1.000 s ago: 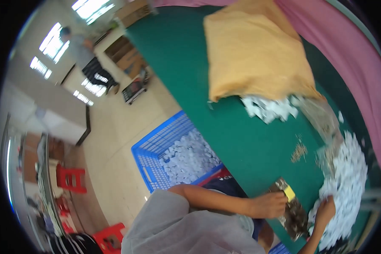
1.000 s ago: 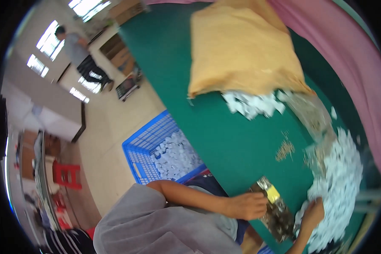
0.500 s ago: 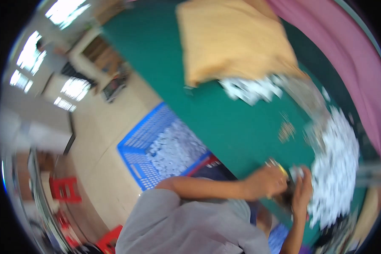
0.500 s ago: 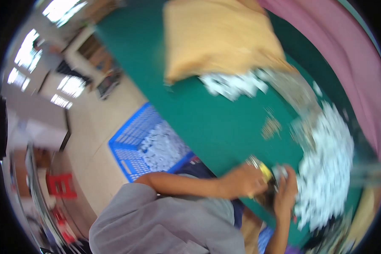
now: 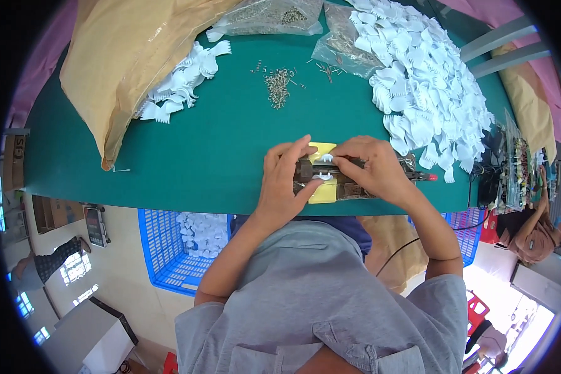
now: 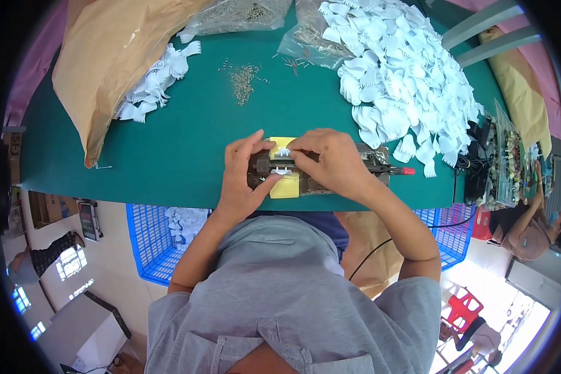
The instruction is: The person assembles white petal-like components with metal pins using a manual assembly jig.
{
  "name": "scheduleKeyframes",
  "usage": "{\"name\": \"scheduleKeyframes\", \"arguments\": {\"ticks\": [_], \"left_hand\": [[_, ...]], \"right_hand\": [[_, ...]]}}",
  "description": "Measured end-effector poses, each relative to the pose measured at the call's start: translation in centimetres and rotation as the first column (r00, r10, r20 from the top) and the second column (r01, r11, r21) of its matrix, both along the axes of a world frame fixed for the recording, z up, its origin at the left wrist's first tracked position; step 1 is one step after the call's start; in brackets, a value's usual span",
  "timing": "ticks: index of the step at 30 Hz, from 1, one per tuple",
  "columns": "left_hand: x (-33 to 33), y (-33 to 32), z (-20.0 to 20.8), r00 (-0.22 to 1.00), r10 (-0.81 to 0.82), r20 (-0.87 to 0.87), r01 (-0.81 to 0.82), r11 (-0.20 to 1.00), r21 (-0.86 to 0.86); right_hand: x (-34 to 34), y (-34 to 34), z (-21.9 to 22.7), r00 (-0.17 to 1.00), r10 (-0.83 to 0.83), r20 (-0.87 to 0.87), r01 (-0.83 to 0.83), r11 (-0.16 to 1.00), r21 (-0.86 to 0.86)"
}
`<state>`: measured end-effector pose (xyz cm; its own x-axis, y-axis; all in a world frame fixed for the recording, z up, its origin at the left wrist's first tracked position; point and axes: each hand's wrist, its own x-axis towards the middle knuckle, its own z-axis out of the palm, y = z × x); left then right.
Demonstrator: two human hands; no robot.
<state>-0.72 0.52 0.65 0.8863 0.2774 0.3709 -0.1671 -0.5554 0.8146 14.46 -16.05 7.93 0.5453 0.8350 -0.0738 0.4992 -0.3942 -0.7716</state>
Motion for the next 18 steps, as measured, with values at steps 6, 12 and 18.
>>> {"name": "scheduleKeyframes", "arguments": {"ticks": [6,12,18], "left_hand": [[-0.6,0.1,-0.3,0.994,-0.063,-0.093,0.055,0.995,-0.082],[-0.5,0.4,0.0,0.996,-0.057,-0.071,0.05,0.995,-0.086],[-0.3,0.3,-0.2,0.994,-0.091,-0.061,0.083,0.989,-0.123]], "right_hand": [[-0.7,-0.4,0.0,0.966,0.131,0.223,-0.155,0.983,0.094],[-1.7,0.3,-0.6,0.979,0.011,0.206,-0.047,0.984,0.172],[-2.2,0.3,-1.8,0.993,-0.051,0.108,0.02,0.963,0.268]]}}
